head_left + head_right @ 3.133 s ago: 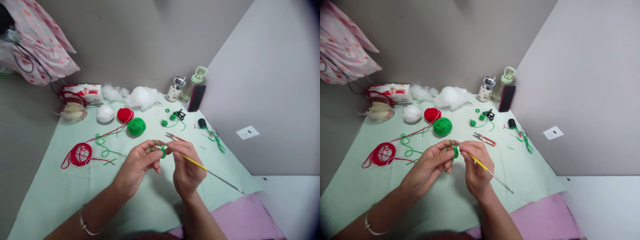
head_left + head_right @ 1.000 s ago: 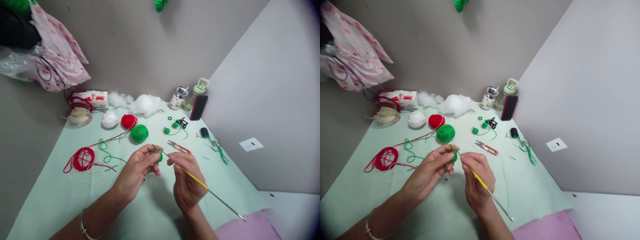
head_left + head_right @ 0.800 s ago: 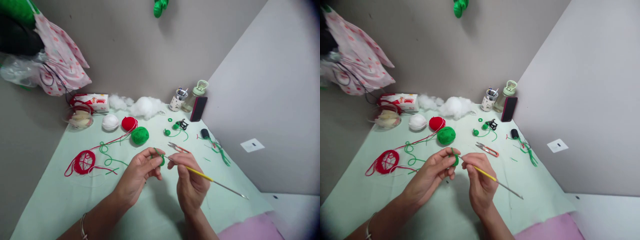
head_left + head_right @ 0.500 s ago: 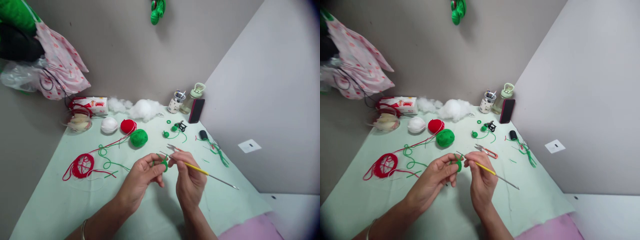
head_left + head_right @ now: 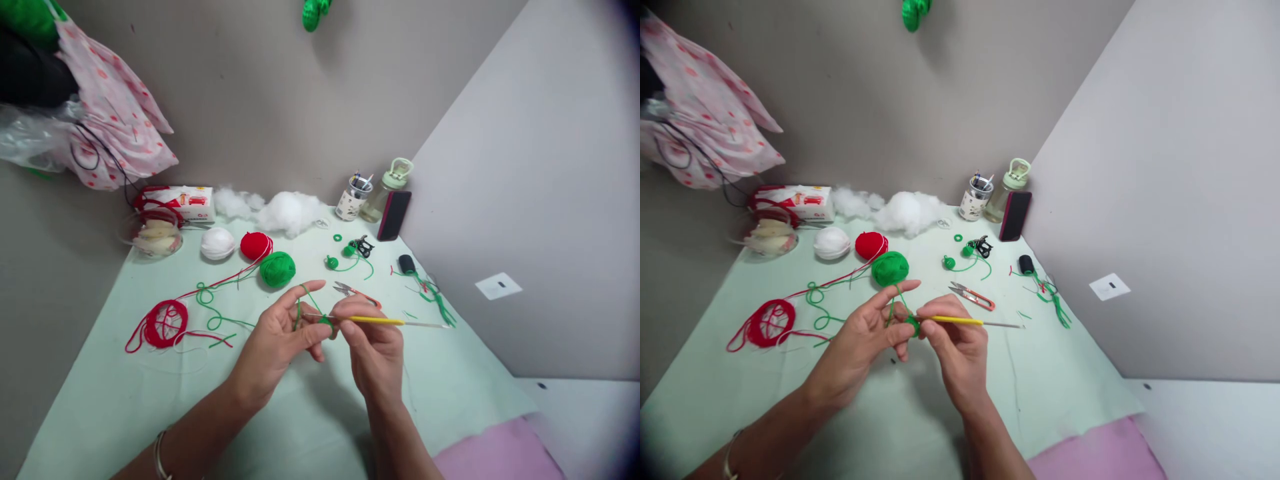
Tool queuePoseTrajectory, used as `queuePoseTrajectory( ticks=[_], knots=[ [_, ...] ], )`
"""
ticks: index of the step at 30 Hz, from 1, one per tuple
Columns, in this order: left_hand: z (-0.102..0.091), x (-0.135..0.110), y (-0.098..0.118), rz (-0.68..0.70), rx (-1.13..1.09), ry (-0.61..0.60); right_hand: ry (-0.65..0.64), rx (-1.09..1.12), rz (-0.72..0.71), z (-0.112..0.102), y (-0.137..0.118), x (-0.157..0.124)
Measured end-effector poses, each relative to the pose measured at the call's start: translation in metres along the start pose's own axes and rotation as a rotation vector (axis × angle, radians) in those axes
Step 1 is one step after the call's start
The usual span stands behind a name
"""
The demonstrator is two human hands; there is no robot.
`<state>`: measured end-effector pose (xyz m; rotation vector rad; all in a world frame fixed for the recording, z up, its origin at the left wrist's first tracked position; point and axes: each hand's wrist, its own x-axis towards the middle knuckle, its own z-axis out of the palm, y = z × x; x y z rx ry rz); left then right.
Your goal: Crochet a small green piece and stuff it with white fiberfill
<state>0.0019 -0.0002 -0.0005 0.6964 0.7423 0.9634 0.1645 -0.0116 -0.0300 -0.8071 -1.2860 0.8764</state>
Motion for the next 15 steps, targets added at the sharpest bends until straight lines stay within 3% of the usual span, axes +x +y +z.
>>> queuePoseTrajectory(
  ticks=[7,11,15],
  knots=[
    [0.0008,0.0009,-0.0026,0.032,0.058,0.014,-0.034,0.062,0.098,-0.006,0.0009,0.0053],
    [-0.0013,0.0015,-0.0034,0.071,0.065,0.03,-0.02,-0.064,0.04,-0.0014,0.0001,0.0031],
    [-0.0033,0.0021,-0.0027,0.079,0.055,0.021,0.014,0.018,0.042,0.0011,0.0009,0.0031]
  ],
)
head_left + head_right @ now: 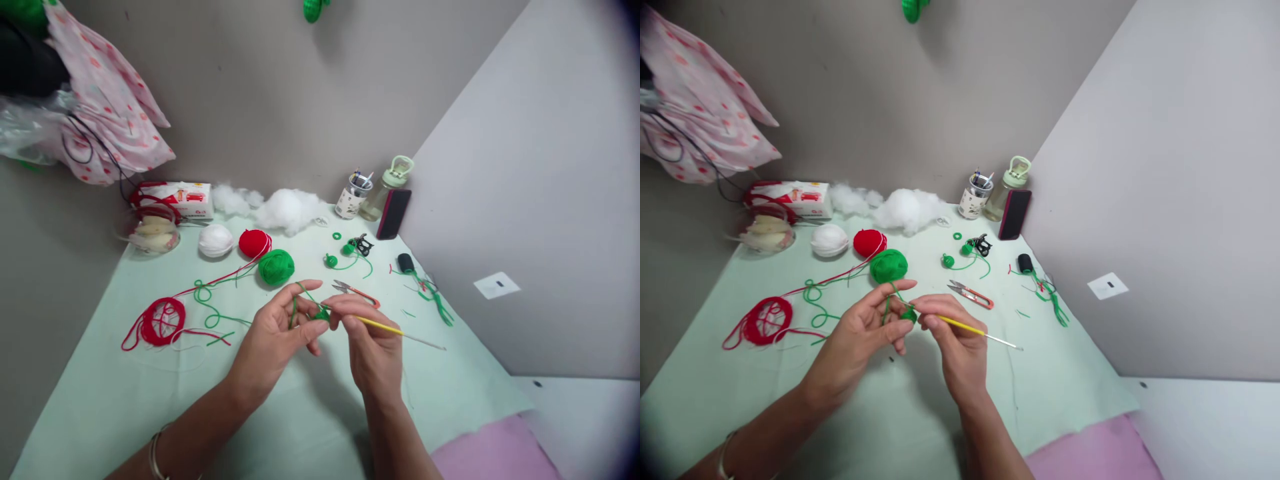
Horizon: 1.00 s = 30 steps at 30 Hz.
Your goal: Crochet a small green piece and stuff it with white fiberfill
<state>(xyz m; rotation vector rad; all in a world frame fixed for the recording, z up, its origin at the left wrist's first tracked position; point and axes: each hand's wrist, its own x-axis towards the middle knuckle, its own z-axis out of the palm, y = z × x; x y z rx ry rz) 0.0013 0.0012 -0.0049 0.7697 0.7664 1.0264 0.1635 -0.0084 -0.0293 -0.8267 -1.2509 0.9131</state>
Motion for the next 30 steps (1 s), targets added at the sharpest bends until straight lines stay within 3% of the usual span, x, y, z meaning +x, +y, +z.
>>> queuePoseTrajectory(
  ticks=[6,15,20,25,28,30],
  knots=[
    [-0.002,-0.001,-0.001,0.024,0.017,-0.023,0.093,0.161,0.105,0.004,-0.005,0.004],
    [-0.004,-0.004,-0.001,0.042,0.057,-0.008,0.03,0.207,0.078,0.003,-0.009,0.002],
    [-0.001,-0.005,0.002,0.095,0.173,0.077,0.026,-0.151,-0.109,0.001,-0.014,-0.005],
    [0.005,-0.005,0.001,0.12,0.214,0.166,-0.089,-0.599,-0.403,-0.001,-0.011,-0.014],
    [0.006,-0.006,0.001,0.014,0.045,0.083,-0.07,-0.853,-0.592,0.001,-0.005,-0.019],
    [0.004,-0.005,0.003,-0.11,-0.099,-0.023,-0.031,-0.825,-0.634,0.002,-0.004,-0.019]
  ],
)
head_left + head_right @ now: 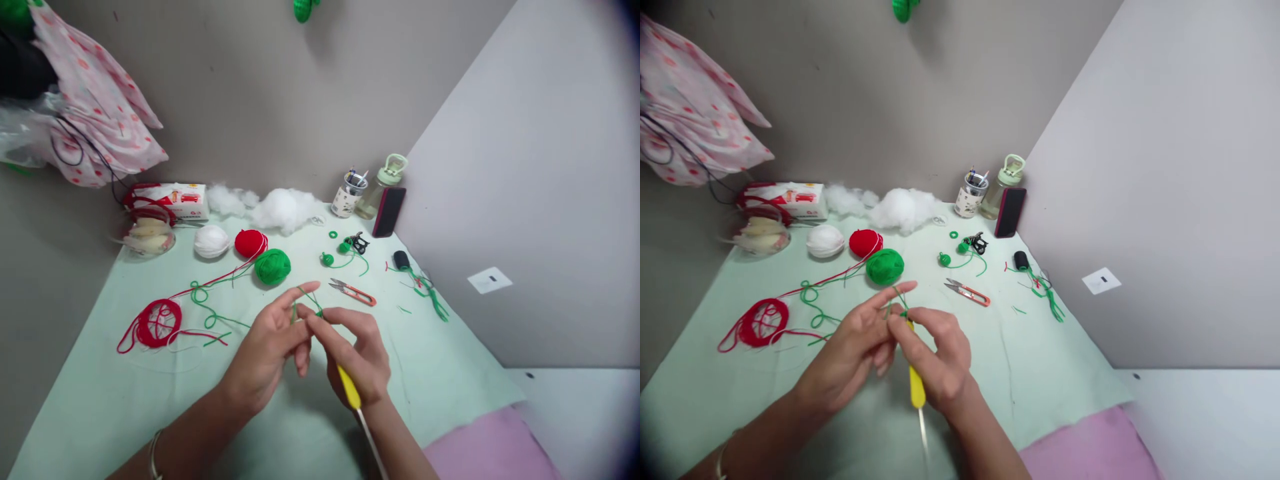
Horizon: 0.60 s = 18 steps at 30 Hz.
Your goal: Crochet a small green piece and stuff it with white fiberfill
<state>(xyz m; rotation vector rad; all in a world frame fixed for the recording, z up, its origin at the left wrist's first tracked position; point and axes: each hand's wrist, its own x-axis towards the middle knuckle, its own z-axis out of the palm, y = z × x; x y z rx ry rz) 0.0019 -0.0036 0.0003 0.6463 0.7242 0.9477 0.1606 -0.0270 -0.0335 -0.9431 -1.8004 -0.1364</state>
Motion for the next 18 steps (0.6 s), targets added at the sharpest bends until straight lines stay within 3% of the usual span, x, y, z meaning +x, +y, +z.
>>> queuePoseTrajectory(
  ticks=[3,6,8,11,14,18],
  knots=[
    [-0.003,0.0,0.005,-0.086,-0.118,-0.049,0.093,0.295,0.244,-0.001,0.001,0.007],
    [-0.004,0.0,0.008,-0.015,-0.107,0.013,0.162,0.608,0.49,0.0,0.002,0.015],
    [-0.004,0.0,0.006,0.018,-0.051,0.009,0.151,0.696,0.557,0.001,0.002,0.019],
    [-0.003,0.0,0.0,0.064,0.036,0.006,0.092,0.634,0.546,0.004,-0.002,0.019],
    [-0.003,0.0,-0.006,0.12,0.073,0.06,0.055,0.463,0.442,0.006,-0.006,0.012],
    [-0.002,0.001,-0.007,0.014,-0.028,0.011,0.068,0.263,0.289,0.006,-0.006,0.001]
  ],
)
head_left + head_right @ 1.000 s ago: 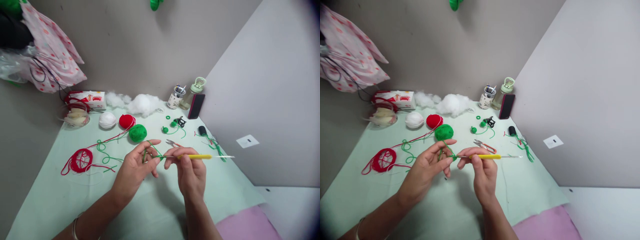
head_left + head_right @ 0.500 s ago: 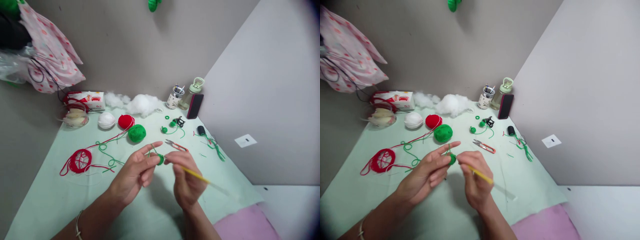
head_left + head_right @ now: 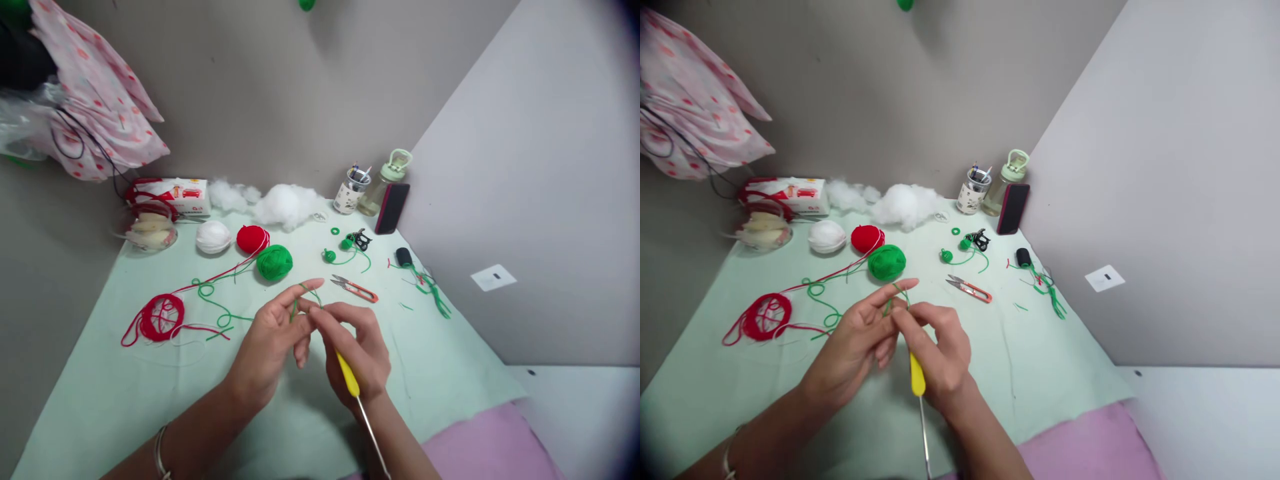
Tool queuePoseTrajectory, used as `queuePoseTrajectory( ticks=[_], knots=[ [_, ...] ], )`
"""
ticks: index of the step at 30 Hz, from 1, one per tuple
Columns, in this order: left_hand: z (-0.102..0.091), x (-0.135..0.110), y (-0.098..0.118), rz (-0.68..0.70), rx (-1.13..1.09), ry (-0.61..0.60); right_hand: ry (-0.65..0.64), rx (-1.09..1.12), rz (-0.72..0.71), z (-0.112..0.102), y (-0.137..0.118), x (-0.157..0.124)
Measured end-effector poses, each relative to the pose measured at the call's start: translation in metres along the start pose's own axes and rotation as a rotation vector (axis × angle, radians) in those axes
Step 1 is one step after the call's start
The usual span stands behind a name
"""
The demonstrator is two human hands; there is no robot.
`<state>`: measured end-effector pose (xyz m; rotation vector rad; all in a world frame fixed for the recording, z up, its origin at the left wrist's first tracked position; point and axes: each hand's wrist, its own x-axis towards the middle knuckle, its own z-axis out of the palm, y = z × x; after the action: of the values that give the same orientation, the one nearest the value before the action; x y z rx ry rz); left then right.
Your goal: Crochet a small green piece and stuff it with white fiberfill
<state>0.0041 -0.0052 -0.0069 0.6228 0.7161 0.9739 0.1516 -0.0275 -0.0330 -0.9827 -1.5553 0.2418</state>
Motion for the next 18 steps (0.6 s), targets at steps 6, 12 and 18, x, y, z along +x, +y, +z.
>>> queuePoseTrajectory(
  ticks=[6,12,18],
  knots=[
    [-0.003,0.003,0.011,-0.063,-0.184,0.003,0.091,0.281,0.237,-0.008,0.004,0.015],
    [0.001,0.001,0.007,0.037,0.017,-0.024,0.03,0.493,0.401,-0.001,0.004,0.018],
    [-0.001,0.0,0.007,0.052,0.058,-0.022,0.051,0.641,0.511,-0.003,0.004,0.025]
  ],
)
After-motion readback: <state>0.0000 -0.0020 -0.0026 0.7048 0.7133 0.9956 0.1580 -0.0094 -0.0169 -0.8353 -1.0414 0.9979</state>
